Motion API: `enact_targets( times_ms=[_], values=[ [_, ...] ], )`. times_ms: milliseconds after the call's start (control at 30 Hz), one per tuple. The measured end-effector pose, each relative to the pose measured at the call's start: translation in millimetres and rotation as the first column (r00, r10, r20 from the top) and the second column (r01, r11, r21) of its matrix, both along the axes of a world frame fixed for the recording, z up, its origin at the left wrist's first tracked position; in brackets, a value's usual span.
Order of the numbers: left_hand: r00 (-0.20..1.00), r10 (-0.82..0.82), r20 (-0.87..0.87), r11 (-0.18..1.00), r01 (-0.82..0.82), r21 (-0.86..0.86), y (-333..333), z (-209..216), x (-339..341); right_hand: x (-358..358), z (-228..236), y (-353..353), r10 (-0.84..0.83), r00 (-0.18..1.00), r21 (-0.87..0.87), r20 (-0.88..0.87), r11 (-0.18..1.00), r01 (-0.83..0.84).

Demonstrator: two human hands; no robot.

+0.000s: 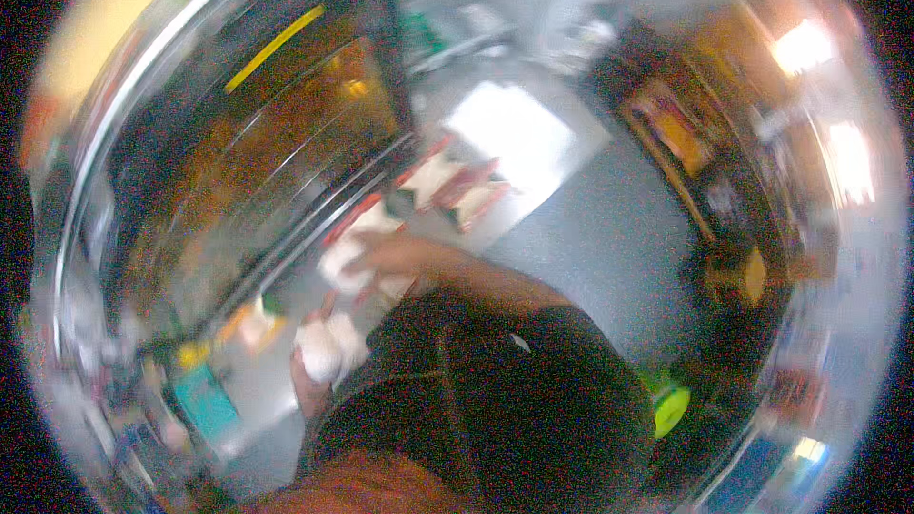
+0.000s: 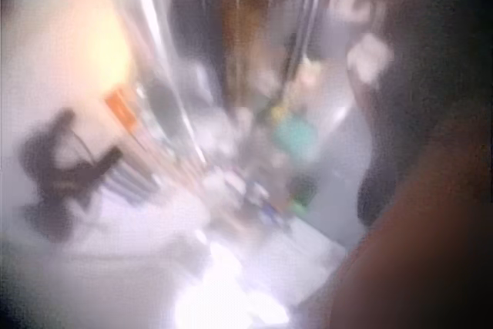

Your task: The person retrieves red paper wrappers from a shelf, opens them, and places them on a stainless steel counter. They then take white round buns from a cooler and place each bun into a wrapper. Finally, they add a small green garnish to each wrapped bun.

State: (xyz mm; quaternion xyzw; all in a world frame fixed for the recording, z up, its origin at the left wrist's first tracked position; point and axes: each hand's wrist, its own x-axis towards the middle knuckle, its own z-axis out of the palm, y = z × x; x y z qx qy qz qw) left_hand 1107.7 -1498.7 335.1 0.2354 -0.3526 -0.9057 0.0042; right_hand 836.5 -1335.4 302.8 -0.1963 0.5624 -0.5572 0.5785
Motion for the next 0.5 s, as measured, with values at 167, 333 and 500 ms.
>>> enact_targets(
  times_ms=[167,333,500],
  values=[
    [0.985,0.171,-0.036,0.985,-0.172,0.001,3.9,-5.9,10.1,-60.4,-76.5,-41.1,0.108,0.707,0.055,-0.699,0.994,-0.098],
    [0.972,0.207,-0.110,0.971,-0.218,-0.095,12.5,-7.4,19.0,-86.3,-159.7,-79.7,0.389,0.305,0.273,-0.869,0.892,-0.361],
    [0.960,0.272,-0.062,0.956,-0.277,-0.099,20.1,10.6,30.8,-70.9,-221.4,-97.3,0.509,0.426,0.377,-0.748,0.854,-0.359]
  ],
)
